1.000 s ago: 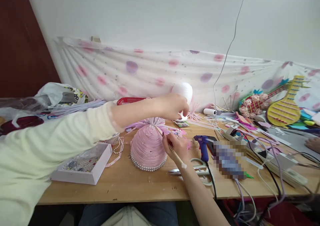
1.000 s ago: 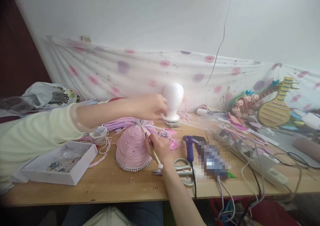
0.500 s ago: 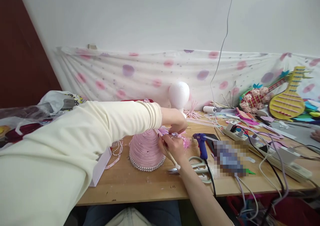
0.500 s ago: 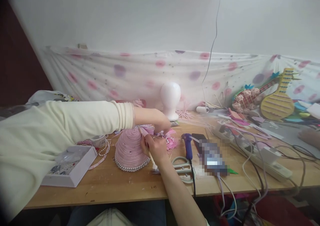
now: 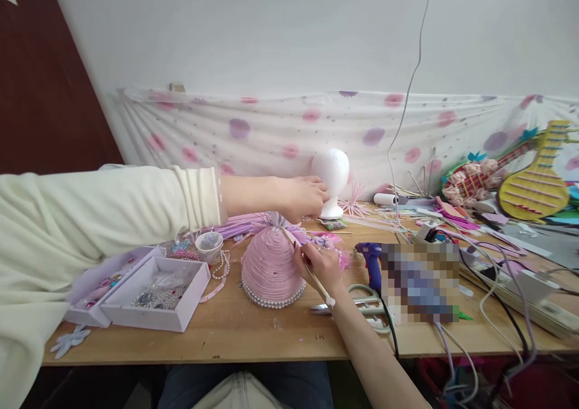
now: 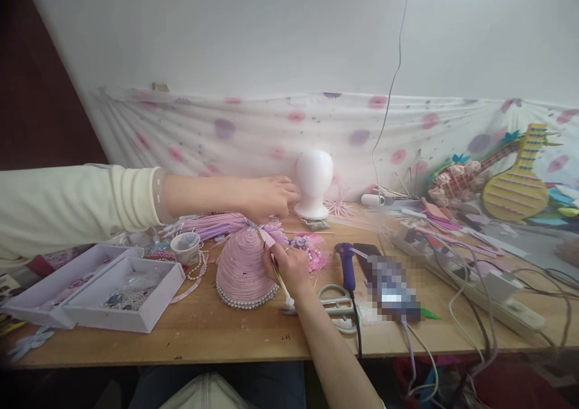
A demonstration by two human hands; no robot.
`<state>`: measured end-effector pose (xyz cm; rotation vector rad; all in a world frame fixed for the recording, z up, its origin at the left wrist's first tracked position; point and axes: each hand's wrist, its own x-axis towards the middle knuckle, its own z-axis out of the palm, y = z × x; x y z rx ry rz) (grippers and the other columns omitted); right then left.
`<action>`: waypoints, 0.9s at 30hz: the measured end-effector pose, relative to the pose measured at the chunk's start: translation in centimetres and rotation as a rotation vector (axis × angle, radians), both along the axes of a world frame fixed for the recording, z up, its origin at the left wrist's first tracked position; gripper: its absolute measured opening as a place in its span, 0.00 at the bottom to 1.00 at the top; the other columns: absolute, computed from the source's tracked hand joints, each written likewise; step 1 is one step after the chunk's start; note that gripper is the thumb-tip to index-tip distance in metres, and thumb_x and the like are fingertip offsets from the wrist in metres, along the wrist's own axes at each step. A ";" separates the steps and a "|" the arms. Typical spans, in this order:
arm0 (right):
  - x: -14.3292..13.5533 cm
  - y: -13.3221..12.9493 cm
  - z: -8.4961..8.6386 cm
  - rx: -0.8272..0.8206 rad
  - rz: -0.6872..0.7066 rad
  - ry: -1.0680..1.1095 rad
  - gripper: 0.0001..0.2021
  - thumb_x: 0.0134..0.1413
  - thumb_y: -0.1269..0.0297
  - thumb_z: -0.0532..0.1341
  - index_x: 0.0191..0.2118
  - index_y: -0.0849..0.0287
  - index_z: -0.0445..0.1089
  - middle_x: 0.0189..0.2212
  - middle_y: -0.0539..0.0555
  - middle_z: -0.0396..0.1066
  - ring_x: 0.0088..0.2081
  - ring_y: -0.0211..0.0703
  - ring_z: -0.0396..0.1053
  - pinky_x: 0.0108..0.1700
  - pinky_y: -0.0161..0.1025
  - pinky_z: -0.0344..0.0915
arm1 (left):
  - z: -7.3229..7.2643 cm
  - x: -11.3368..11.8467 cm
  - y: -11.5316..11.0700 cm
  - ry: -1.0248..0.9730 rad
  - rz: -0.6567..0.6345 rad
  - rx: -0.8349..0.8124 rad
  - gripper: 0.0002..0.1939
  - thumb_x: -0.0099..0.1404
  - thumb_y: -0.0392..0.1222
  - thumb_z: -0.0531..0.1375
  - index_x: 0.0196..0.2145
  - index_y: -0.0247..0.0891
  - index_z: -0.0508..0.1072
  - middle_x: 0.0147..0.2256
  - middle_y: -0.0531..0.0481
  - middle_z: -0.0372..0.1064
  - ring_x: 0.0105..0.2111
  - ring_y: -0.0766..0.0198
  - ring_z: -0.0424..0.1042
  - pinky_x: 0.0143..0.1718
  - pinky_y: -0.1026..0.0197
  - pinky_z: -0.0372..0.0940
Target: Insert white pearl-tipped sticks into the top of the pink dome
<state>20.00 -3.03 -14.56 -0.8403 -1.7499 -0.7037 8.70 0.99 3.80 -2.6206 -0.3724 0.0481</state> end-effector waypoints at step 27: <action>0.3 0.3 -0.7 -0.053 0.032 0.044 0.14 0.55 0.70 0.57 0.20 0.56 0.59 0.12 0.45 0.59 0.15 0.31 0.54 0.21 0.33 0.48 | -1.0 -0.8 1.4 -0.073 -0.091 -0.066 0.08 0.47 0.29 0.61 0.25 0.39 0.77 0.31 0.47 0.76 0.40 0.57 0.68 0.49 0.54 0.51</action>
